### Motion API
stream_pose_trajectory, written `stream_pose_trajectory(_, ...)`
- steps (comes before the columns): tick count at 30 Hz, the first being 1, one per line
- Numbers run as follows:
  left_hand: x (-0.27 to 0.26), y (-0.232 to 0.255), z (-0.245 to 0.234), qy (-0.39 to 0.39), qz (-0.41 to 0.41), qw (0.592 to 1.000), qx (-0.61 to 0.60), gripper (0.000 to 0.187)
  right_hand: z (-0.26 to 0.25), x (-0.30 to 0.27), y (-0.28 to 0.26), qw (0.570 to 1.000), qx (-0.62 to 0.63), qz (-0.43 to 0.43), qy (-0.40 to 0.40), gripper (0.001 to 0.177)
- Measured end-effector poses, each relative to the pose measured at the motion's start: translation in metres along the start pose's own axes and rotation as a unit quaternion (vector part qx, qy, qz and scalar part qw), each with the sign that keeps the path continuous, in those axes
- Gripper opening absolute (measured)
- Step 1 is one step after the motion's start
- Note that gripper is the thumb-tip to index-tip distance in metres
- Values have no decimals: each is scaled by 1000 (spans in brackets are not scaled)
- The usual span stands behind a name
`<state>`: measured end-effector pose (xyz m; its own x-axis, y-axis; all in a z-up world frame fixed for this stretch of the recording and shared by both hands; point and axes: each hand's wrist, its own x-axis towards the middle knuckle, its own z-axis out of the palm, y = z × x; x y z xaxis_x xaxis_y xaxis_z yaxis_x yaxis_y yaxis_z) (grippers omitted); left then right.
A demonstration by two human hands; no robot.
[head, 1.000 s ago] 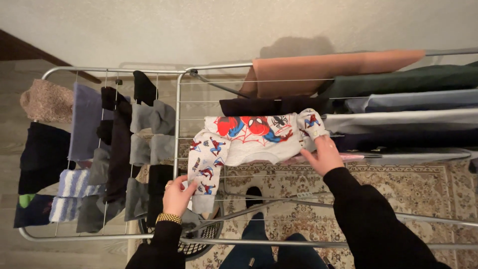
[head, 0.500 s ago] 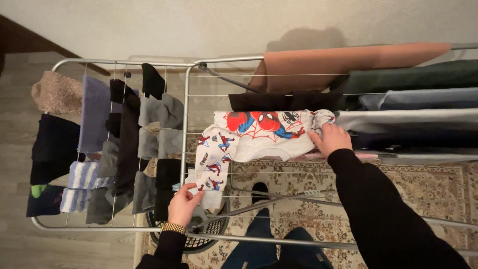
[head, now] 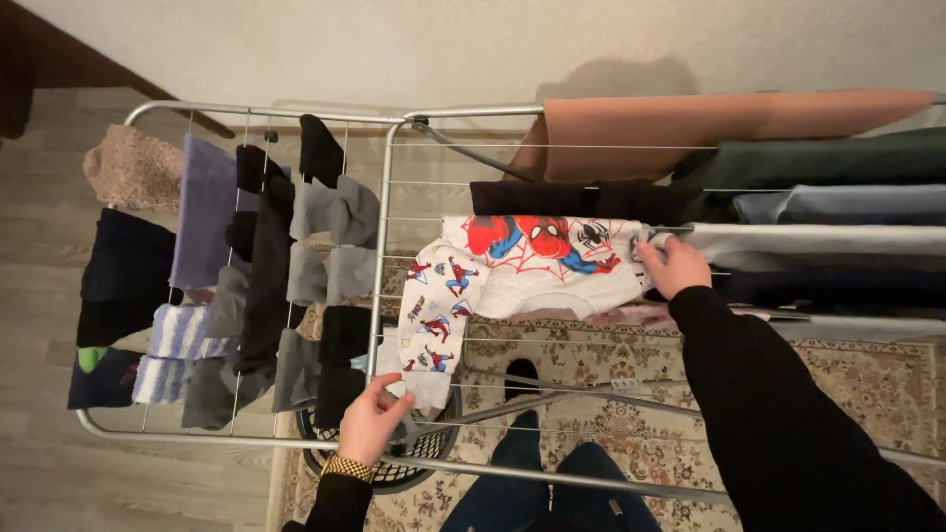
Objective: The person takes clothes from a laundry basket and hangs them on a metal drying rack. They handle a Spider-Man shirt, a dark sweater, a gray sweatshirt, a blue shirt, and a white shirt, unfolding each item and placing it on the rack bars.
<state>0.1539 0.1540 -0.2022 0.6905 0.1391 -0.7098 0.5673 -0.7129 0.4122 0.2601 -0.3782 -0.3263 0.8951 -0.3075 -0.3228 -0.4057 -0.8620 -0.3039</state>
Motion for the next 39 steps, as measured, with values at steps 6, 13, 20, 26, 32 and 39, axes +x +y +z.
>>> stream_pose_trajectory(6,-1,4,8,-2,11,1000,-4,49,-4,-49,30,949,77,-46,301,44)
stream_pose_trajectory(13,4,11,14,-26,5,999,25,55,-14,-132,-2,980,17,-146,133,39)
stream_pose_trajectory(20,-3,19,10,-36,-14,997,-66,48,-8,-116,-7,908,-109,-338,223,45)
stream_pose_trajectory(26,5,20,18,-53,27,945,-320,13,0,-87,-22,915,-125,-333,188,47)
stream_pose_trajectory(32,-12,70,-15,108,167,936,-292,27,9,-60,-28,927,-37,-312,207,27)
stream_pose_trajectory(39,69,83,-18,269,456,843,92,65,56,-17,-10,976,25,-67,207,22)
